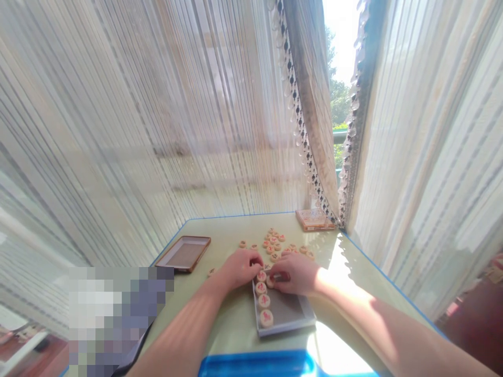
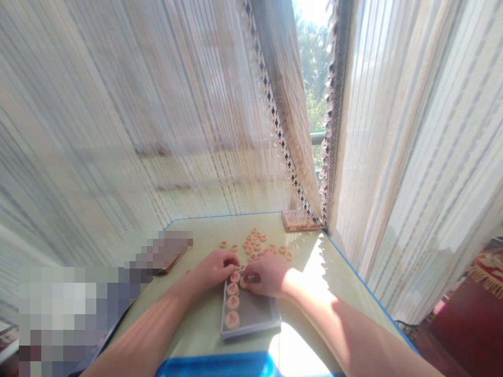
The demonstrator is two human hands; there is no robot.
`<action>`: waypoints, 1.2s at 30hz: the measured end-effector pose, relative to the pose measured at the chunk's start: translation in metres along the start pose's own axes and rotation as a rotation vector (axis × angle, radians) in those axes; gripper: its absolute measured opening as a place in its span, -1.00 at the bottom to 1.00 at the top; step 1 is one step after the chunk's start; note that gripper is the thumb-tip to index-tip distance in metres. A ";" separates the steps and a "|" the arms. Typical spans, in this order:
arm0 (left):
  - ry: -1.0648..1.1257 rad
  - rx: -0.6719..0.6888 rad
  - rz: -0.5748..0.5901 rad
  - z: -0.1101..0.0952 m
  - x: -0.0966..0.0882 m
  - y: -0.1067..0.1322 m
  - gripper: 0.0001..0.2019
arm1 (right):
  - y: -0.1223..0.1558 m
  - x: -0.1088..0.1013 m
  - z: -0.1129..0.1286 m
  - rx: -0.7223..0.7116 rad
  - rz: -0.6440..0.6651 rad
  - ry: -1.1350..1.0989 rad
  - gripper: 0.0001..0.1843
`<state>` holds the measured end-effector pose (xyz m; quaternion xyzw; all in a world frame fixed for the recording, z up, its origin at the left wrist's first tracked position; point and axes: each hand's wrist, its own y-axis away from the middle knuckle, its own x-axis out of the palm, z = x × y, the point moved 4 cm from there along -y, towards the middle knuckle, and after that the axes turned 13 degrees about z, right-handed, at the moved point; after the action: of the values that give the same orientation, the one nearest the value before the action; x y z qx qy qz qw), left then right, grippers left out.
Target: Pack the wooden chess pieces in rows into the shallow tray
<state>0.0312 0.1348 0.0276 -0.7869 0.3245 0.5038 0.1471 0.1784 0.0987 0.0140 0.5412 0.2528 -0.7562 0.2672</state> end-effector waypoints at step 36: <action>0.059 0.011 -0.194 0.008 0.005 -0.010 -0.78 | 0.003 -0.006 -0.004 0.077 -0.060 -0.098 -0.76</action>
<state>0.0336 0.1453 0.0183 -0.8284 0.2538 0.4619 0.1898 0.1847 0.1003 0.0178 0.5054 0.2263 -0.7987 0.2357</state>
